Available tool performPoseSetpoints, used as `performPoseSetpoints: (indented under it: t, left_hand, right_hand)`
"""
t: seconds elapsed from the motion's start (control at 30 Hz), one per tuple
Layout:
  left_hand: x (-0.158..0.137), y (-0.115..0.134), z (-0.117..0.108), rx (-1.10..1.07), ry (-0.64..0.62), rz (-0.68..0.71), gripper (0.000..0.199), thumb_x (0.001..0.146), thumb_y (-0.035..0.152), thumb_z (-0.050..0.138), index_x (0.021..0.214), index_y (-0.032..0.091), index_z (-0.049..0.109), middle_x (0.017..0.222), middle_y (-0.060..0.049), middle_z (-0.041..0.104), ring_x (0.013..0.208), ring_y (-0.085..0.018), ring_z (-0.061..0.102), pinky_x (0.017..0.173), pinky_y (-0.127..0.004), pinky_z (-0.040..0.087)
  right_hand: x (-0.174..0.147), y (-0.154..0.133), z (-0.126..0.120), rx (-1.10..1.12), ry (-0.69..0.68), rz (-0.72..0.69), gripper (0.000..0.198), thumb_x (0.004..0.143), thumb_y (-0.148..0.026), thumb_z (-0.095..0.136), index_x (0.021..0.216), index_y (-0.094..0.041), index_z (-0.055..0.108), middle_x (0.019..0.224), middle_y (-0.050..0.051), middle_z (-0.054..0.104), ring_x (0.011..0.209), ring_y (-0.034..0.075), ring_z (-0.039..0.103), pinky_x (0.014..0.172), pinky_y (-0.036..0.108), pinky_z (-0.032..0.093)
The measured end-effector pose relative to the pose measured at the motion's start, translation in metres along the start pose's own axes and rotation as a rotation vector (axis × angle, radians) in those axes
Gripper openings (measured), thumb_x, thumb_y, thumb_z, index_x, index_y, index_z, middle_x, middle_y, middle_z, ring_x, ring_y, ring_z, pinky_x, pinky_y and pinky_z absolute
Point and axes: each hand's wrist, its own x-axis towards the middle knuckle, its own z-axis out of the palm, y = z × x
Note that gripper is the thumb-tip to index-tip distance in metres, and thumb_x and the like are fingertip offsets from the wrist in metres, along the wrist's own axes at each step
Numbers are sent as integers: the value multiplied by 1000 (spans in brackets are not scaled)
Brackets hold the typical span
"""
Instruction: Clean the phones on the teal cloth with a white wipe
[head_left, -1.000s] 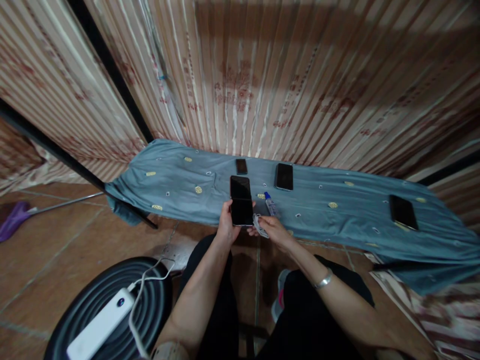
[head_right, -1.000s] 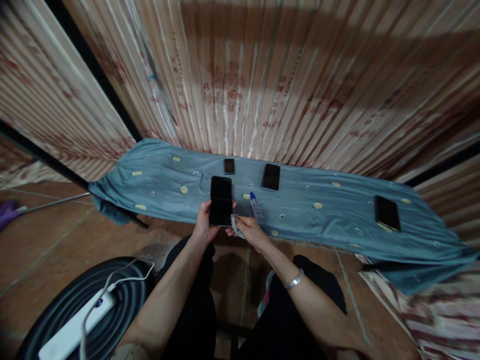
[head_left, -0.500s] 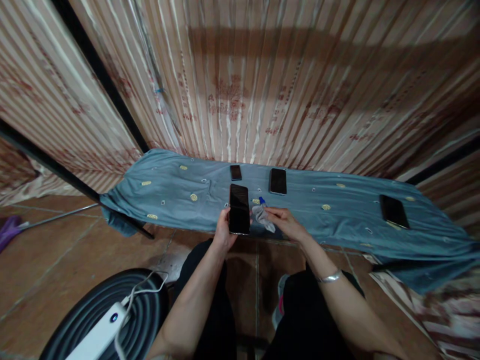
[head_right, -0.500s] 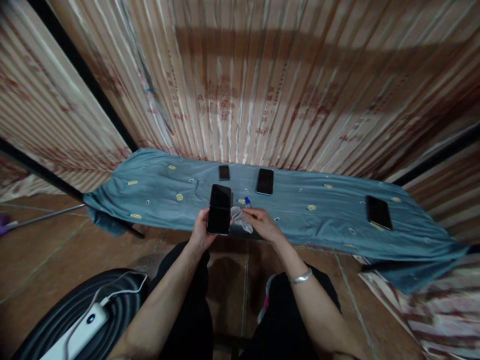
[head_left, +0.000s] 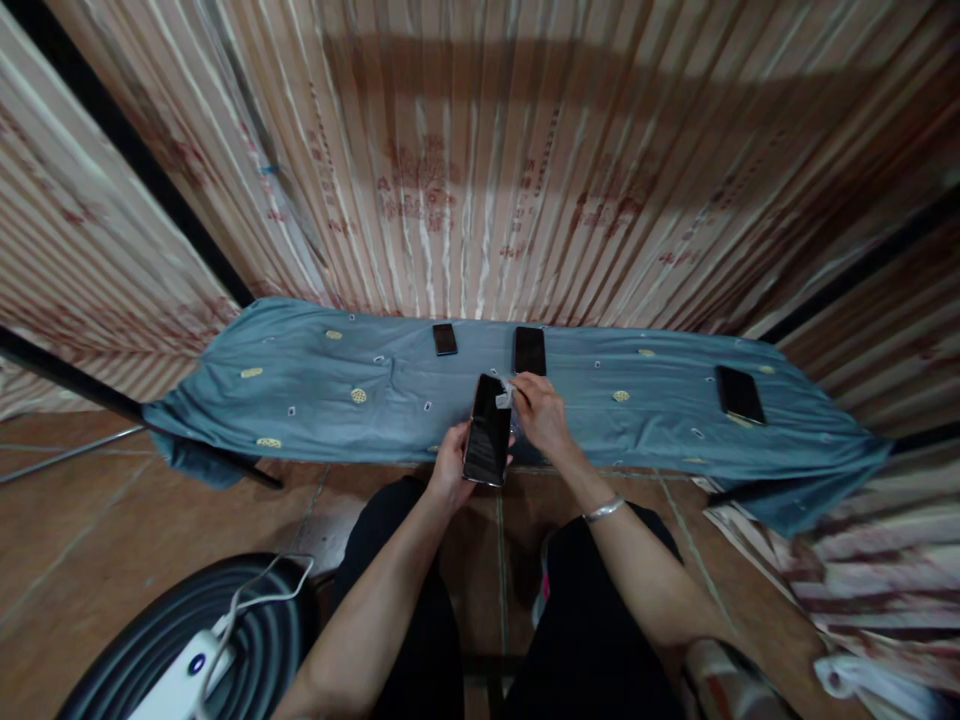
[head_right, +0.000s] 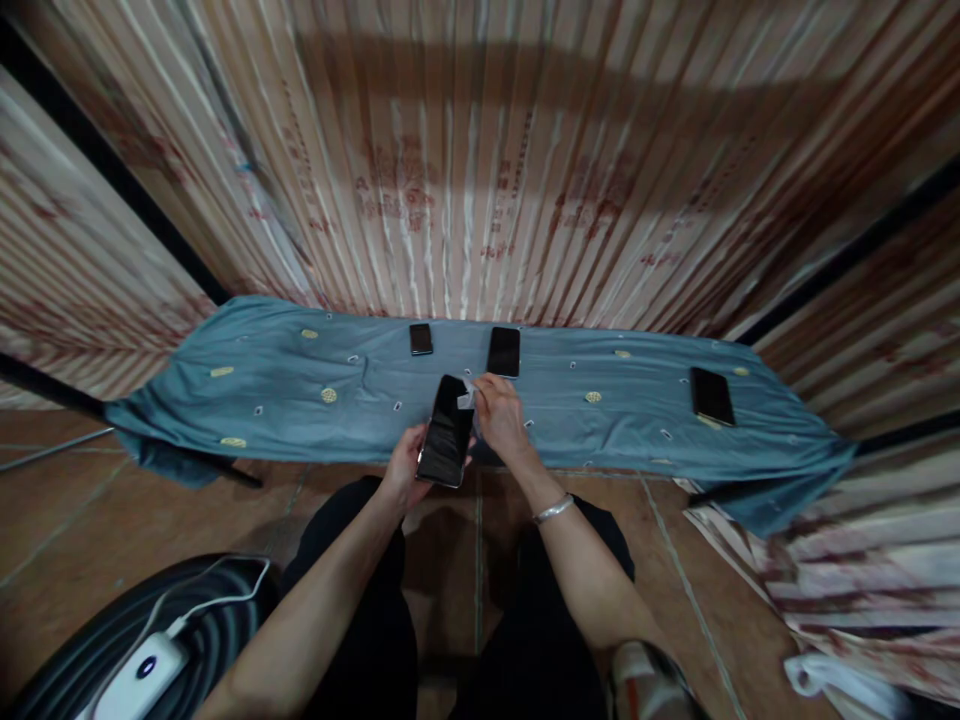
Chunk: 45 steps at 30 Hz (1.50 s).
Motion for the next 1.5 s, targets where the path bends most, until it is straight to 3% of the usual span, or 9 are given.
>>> performPoseSetpoints:
  t: [0.27, 0.5, 0.6, 0.87, 0.97, 1.23, 1.5]
  left_hand:
    - [-3, -7, 3, 47, 22, -3, 28, 95, 29, 46, 91, 14, 70, 78, -7, 77, 82, -25, 76, 81, -43, 61]
    - [1, -1, 2, -47, 29, 65, 45, 99, 46, 45, 115, 13, 70, 107, -13, 77, 108, -31, 71, 97, -45, 55]
    - [0, 4, 2, -75, 21, 84, 52, 98, 54, 44, 118, 13, 69, 110, -13, 76, 111, -30, 70, 98, -42, 53]
    - [-4, 18, -5, -33, 145, 112, 57, 102, 51, 32, 90, 13, 72, 77, -8, 74, 88, -23, 74, 81, -33, 58]
    - [-4, 21, -8, -35, 143, 126, 54, 101, 53, 37, 82, 15, 71, 66, -6, 71, 82, -21, 74, 75, -29, 58]
    - [-8, 24, -4, -33, 139, 92, 67, 100, 58, 26, 112, 12, 73, 83, -12, 77, 87, -26, 75, 80, -36, 60]
    - [-5, 24, -6, -43, 155, 164, 68, 96, 66, 33, 111, 13, 73, 92, -13, 78, 93, -29, 75, 83, -37, 59]
  right_hand:
    - [-2, -18, 14, -88, -77, -153, 41, 98, -13, 38, 125, -20, 68, 114, 11, 67, 103, 25, 59, 95, 41, 52]
    - [-19, -39, 20, -28, -198, -221, 48, 99, -14, 36, 141, -22, 58, 121, 13, 64, 107, 28, 56, 97, 46, 52]
    - [-29, -49, 20, -6, -210, -269, 48, 99, -15, 38, 143, -24, 56, 123, 13, 64, 108, 27, 56, 101, 47, 51]
    - [-49, -68, 20, 22, -269, -393, 44, 100, -15, 40, 141, -16, 57, 124, 15, 63, 112, 27, 56, 101, 44, 54]
    - [-54, -74, 20, 33, -272, -420, 43, 100, -16, 40, 140, -17, 58, 123, 15, 64, 111, 27, 57, 100, 43, 55]
    - [-64, -81, 14, 61, -327, -495, 42, 101, -15, 38, 135, -18, 62, 118, 15, 66, 107, 26, 59, 102, 47, 53]
    - [-68, -81, 11, 75, -325, -535, 42, 101, -12, 38, 136, -19, 60, 121, 14, 65, 110, 25, 59, 98, 42, 56]
